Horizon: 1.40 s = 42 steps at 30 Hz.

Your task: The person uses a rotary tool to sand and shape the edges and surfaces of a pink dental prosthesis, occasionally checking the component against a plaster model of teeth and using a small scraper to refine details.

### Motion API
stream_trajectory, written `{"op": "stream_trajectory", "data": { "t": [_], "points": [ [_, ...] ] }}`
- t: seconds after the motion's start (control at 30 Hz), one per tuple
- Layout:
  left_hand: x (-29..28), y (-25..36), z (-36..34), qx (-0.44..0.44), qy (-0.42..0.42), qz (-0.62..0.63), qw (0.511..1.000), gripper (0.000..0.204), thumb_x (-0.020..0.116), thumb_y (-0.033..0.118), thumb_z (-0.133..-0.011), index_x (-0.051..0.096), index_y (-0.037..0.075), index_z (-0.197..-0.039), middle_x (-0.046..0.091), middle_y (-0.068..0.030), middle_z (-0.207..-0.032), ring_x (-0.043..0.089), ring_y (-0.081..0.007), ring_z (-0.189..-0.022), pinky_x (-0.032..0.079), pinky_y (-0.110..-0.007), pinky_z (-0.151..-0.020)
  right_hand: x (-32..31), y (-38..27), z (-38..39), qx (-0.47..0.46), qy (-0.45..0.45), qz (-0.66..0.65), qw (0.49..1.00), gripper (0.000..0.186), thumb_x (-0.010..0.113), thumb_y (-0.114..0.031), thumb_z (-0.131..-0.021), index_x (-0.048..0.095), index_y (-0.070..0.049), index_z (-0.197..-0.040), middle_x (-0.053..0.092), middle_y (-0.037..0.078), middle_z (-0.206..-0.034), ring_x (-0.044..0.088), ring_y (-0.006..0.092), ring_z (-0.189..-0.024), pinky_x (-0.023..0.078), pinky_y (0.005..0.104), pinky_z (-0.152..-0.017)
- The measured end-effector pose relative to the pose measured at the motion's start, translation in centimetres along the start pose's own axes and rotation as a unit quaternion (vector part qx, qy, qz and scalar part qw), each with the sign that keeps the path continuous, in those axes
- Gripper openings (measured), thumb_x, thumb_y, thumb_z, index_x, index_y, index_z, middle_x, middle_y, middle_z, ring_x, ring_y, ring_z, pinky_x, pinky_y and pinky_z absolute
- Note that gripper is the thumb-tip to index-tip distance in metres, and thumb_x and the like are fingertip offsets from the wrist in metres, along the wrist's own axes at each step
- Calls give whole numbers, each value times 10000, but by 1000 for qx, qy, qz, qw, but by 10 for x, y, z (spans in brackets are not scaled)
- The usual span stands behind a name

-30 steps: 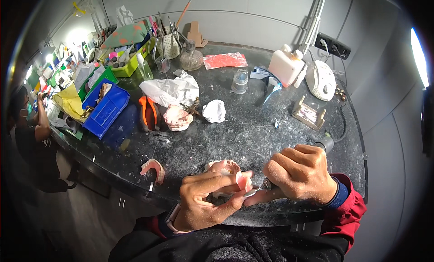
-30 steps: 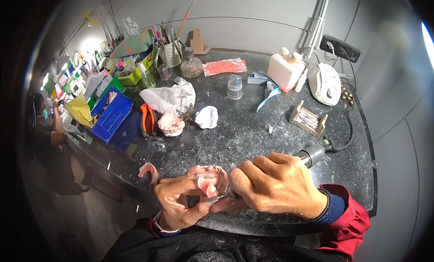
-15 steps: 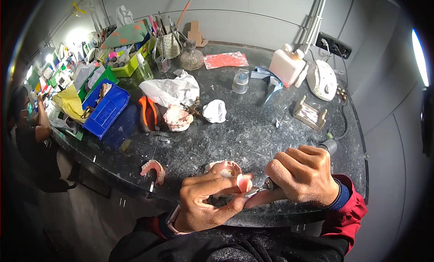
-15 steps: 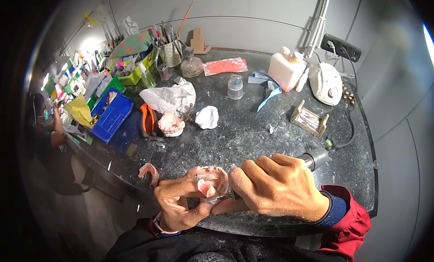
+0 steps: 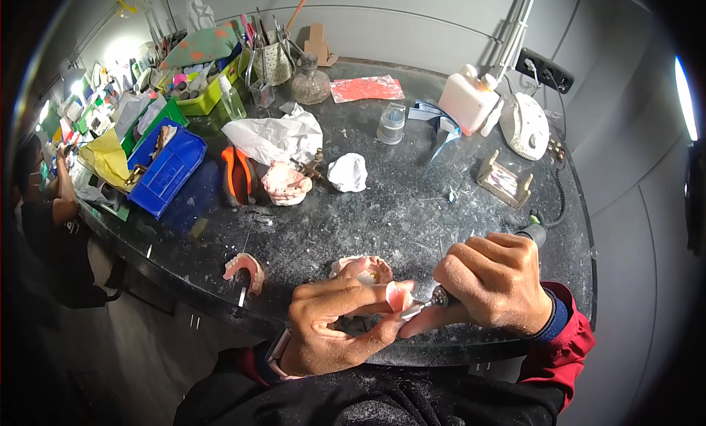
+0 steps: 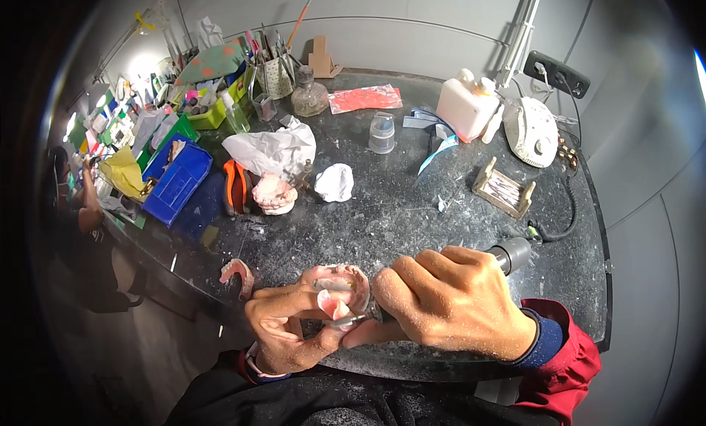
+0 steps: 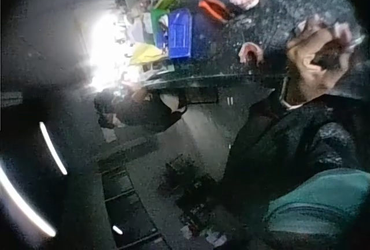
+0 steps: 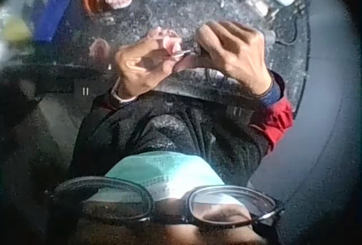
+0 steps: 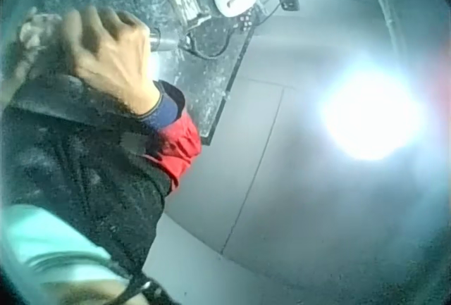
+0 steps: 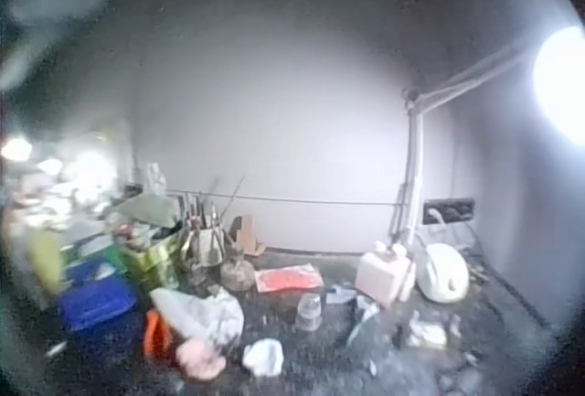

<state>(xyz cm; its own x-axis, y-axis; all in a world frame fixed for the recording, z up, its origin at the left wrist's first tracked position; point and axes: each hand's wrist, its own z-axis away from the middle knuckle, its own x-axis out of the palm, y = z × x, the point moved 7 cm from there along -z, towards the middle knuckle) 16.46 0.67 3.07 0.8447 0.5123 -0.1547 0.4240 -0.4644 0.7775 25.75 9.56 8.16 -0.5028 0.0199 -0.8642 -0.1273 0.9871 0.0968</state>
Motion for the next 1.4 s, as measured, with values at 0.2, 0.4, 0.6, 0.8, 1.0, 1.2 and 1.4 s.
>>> {"op": "stream_trajectory", "data": {
  "t": [0.2,0.4,0.6,0.8,1.0,1.2,1.4],
  "points": [
    [-1,0,0,9,0,4,1000,249,696,25,-713,647,-35,-949,688,-111,-798,665,-188,-788,459,-353,-829,1,-1,0,-19,-1,16,1000,458,704,-470,-615,427,-109,-662,368,-16,-571,456,100,-463,365,233,-402],
    [-5,1,5,-20,67,126,990,210,688,38,-740,592,13,-925,681,-152,-874,664,-208,-865,385,-365,-948,-5,-3,-3,2,-9,-29,1000,434,736,-430,-628,446,-109,-653,393,-20,-551,462,100,-438,359,238,-383],
    [-8,-2,11,41,63,84,994,193,685,13,-738,577,49,-894,659,-201,-923,601,-249,-1028,250,-400,-1065,1,-8,1,33,-17,-100,994,399,743,-371,-640,441,-109,-646,411,-13,-541,485,112,-428,370,249,-379],
    [-11,6,8,73,52,40,995,153,685,15,-740,593,79,-843,654,-192,-949,578,-249,-1064,240,-411,-1070,6,-6,3,40,9,-106,994,411,743,-373,-655,426,-114,-619,401,-20,-517,471,110,-398,363,246,-367],
    [-10,10,10,67,27,-17,997,149,692,24,-734,599,93,-829,654,-189,-951,580,-245,-1062,253,-414,-1063,9,-6,3,46,-6,-92,995,426,746,-399,-656,433,-113,-620,401,-26,-507,471,103,-396,351,240,-361],
    [-11,11,9,76,28,-17,997,146,693,23,-731,594,86,-816,657,-183,-946,575,-244,-1072,247,-408,-1066,7,-6,2,51,9,-102,993,414,744,-376,-645,428,-111,-625,406,-20,-520,477,111,-405,360,250,-365],
    [-11,14,9,93,22,-54,994,157,707,35,-729,585,92,-809,656,-166,-965,573,-239,-1076,232,-403,-1075,5,-9,1,38,-23,-87,995,381,740,-334,-615,431,-112,-640,424,-16,-546,499,114,-441,373,253,-379]
  ]
}}
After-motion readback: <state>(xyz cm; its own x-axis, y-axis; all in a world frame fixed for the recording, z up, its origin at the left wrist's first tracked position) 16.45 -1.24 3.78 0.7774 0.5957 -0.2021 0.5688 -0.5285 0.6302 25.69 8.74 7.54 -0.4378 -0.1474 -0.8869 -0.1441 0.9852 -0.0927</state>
